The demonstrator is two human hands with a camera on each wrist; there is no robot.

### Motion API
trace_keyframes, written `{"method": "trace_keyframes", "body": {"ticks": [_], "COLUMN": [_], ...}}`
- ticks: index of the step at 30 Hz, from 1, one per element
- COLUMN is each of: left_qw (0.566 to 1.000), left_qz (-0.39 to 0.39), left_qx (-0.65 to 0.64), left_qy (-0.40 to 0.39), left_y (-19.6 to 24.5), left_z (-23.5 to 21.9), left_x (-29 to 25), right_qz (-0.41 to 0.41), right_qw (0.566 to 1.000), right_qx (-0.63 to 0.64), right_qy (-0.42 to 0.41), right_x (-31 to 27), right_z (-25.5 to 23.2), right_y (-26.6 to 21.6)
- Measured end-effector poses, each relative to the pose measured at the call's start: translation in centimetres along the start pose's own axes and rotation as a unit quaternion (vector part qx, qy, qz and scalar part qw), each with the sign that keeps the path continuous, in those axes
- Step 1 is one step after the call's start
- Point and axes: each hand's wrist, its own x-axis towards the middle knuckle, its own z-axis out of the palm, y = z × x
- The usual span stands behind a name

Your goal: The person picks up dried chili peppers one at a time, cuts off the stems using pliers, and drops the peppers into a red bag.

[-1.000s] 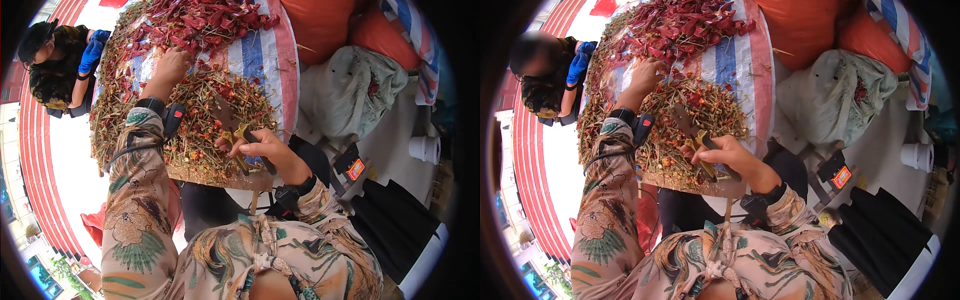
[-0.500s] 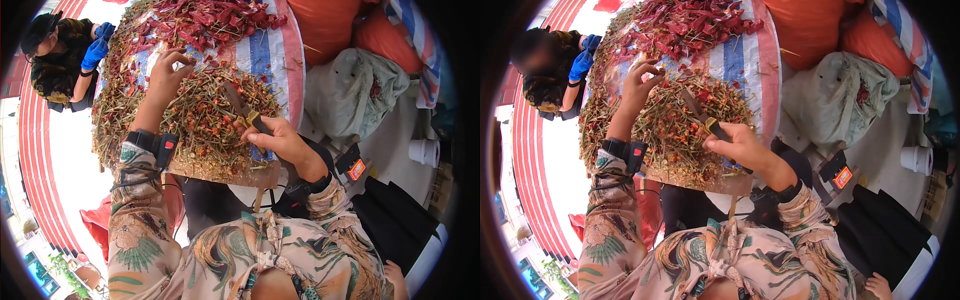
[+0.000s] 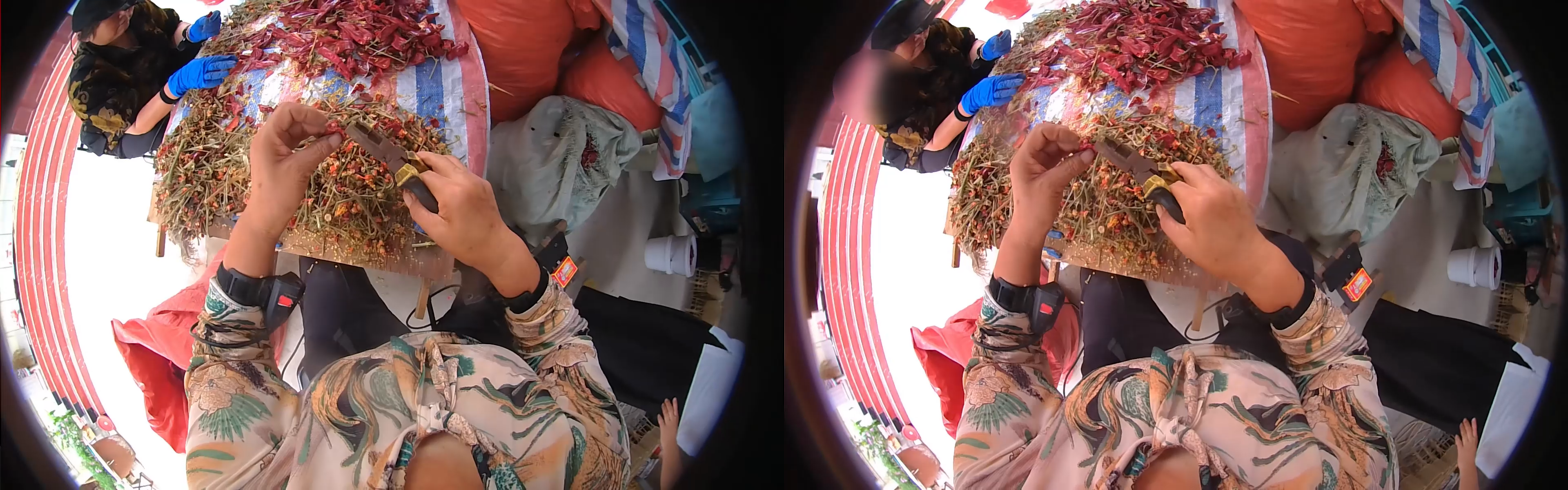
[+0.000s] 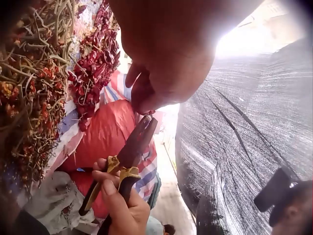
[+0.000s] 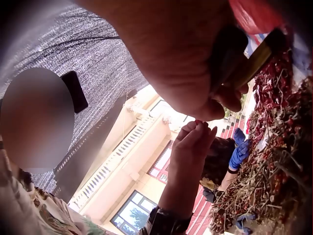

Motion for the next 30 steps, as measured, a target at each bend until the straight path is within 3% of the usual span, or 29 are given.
{"method": "trace_keyframes", "body": {"ticks": [4,13,17,20,24,26,30], "left_qw": [1.0,0.981,0.981,0.99,0.998,0.993,0.985], "left_qz": [0.015,0.073,0.079,0.065,0.04,0.038,0.032], "left_qx": [-0.008,0.176,0.177,0.12,-0.046,-0.114,-0.164], "left_qy": [0.002,-0.018,-0.027,-0.022,-0.011,0.001,0.042], "left_y": [1.8,5.2,6.1,6.0,5.3,5.0,4.5], "left_z": [-0.4,-1.6,-1.9,-2.0,-1.9,-1.5,-0.5], "left_x": [-2.2,-6.0,-7.0,-7.5,-7.8,-7.9,-8.0], "right_qz": [-0.033,-0.08,-0.083,-0.096,0.015,0.101,0.188], "right_qw": [0.999,0.989,0.987,0.992,0.983,0.947,0.864], "right_qx": [-0.023,-0.105,-0.113,-0.059,0.135,0.256,0.443], "right_qy": [-0.003,-0.058,-0.084,-0.052,-0.126,-0.168,-0.15], "right_x": [-0.7,-2.0,-2.7,-3.3,-4.0,-4.4,-5.4], "right_z": [-0.8,-2.5,-2.7,-2.2,-1.9,-1.7,-0.1], "right_y": [-2.0,-5.7,-6.3,-6.4,-7.0,-7.4,-7.4]}}
